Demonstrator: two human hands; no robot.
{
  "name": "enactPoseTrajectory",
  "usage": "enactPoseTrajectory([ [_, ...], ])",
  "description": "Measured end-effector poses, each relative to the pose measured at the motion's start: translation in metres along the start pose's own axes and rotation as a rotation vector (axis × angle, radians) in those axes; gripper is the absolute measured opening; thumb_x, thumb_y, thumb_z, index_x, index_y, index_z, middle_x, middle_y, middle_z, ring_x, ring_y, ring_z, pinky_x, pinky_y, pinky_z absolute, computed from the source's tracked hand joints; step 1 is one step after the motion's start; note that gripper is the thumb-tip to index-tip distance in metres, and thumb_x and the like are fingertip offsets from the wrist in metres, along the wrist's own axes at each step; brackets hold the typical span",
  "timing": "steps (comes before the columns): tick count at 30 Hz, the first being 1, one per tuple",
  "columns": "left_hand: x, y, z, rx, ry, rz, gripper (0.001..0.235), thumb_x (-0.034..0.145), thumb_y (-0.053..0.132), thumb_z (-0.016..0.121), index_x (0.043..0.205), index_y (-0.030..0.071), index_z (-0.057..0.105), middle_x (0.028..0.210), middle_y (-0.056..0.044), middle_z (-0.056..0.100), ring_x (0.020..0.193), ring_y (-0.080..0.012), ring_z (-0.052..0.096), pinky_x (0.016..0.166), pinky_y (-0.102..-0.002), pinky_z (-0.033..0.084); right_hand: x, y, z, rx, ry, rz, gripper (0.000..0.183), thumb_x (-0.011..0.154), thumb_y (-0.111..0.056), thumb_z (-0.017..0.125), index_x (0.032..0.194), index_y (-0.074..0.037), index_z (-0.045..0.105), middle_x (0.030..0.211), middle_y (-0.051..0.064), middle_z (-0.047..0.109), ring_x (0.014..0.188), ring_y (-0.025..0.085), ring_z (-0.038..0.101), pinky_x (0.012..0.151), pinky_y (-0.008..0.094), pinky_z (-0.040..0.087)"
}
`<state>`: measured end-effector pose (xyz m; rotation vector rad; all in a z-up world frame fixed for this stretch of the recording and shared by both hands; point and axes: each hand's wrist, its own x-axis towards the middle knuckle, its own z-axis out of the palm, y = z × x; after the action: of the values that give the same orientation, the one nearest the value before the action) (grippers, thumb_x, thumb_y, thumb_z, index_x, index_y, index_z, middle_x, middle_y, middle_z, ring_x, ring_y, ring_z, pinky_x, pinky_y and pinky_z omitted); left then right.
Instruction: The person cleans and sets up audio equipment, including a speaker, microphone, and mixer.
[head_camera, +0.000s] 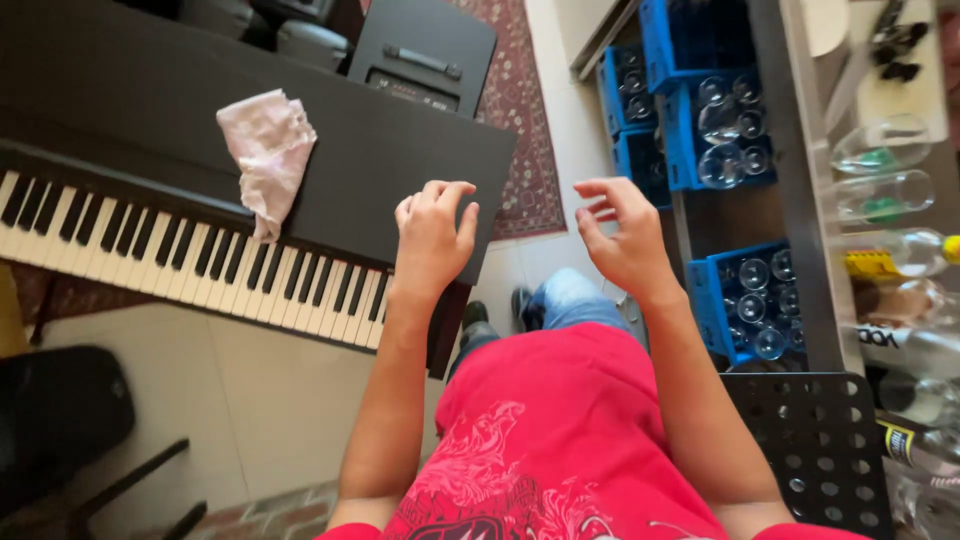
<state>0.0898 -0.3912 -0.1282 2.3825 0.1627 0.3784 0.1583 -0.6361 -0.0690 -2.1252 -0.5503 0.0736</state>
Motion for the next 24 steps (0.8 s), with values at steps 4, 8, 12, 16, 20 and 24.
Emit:
enactPoseTrajectory([
  [4, 0.003, -0.005, -0.003, -0.001, 0.007, -0.073, 0.022, 0.097, 0.021, 0.068, 0.116, 0.012, 0.071, 0.115, -0.009, 0.067, 0.109, -0.0304, 0.064, 0.106, -0.051, 0.039, 0.017, 0.004, 0.009, 0.025, -0.029, -0.019, 0.029, 0.093, 0.003, 0.068, 0.121, -0.004, 0.067, 0.115, 0.011, 0.064, 0.092, 0.019, 0.071, 0.078, 0.031, 0.058],
  [8, 0.026, -0.005, 0.009, 0.021, 0.009, -0.132, 0.022, 0.097, 0.022, 0.066, 0.116, 0.012, 0.071, 0.113, -0.009, 0.068, 0.108, -0.0308, 0.065, 0.105, -0.05, 0.04, 0.05, 0.028, 0.004, 0.026, -0.035, -0.061, 0.03, 0.092, 0.004, 0.069, 0.121, -0.005, 0.067, 0.116, 0.012, 0.063, 0.094, 0.02, 0.071, 0.079, 0.031, 0.057],
  [12, 0.069, 0.011, 0.032, 0.015, 0.021, -0.142, 0.023, 0.101, 0.029, 0.066, 0.115, 0.011, 0.071, 0.111, -0.011, 0.068, 0.106, -0.0326, 0.065, 0.102, -0.05, 0.042, 0.091, 0.057, -0.012, 0.07, -0.058, -0.064, 0.028, 0.093, 0.004, 0.068, 0.12, -0.004, 0.067, 0.114, 0.012, 0.064, 0.094, 0.02, 0.072, 0.078, 0.031, 0.058],
  [16, 0.13, 0.028, 0.072, 0.057, 0.029, -0.102, 0.025, 0.103, 0.032, 0.064, 0.114, 0.01, 0.07, 0.109, -0.012, 0.068, 0.103, -0.0346, 0.065, 0.098, -0.05, 0.044, 0.15, 0.099, -0.041, 0.11, -0.1, -0.058, 0.024, 0.095, 0.003, 0.068, 0.119, -0.003, 0.067, 0.111, 0.011, 0.068, 0.091, 0.019, 0.072, 0.078, 0.03, 0.058],
  [20, 0.206, 0.049, 0.107, 0.041, 0.043, -0.079, 0.023, 0.104, 0.031, 0.063, 0.113, 0.011, 0.07, 0.109, -0.011, 0.069, 0.105, -0.0336, 0.064, 0.1, -0.051, 0.042, 0.217, 0.121, -0.077, 0.107, -0.167, -0.07, 0.023, 0.096, 0.001, 0.069, 0.118, -0.002, 0.067, 0.104, 0.01, 0.071, 0.089, 0.017, 0.072, 0.078, 0.03, 0.058],
  [24, 0.284, 0.073, 0.138, 0.131, 0.011, -0.028, 0.024, 0.102, 0.03, 0.065, 0.114, 0.011, 0.071, 0.109, -0.012, 0.068, 0.105, -0.0347, 0.062, 0.098, -0.052, 0.04, 0.284, 0.143, -0.117, 0.098, -0.203, -0.11, 0.024, 0.094, 0.0, 0.069, 0.118, -0.002, 0.068, 0.105, 0.011, 0.072, 0.09, 0.017, 0.072, 0.079, 0.03, 0.057],
])
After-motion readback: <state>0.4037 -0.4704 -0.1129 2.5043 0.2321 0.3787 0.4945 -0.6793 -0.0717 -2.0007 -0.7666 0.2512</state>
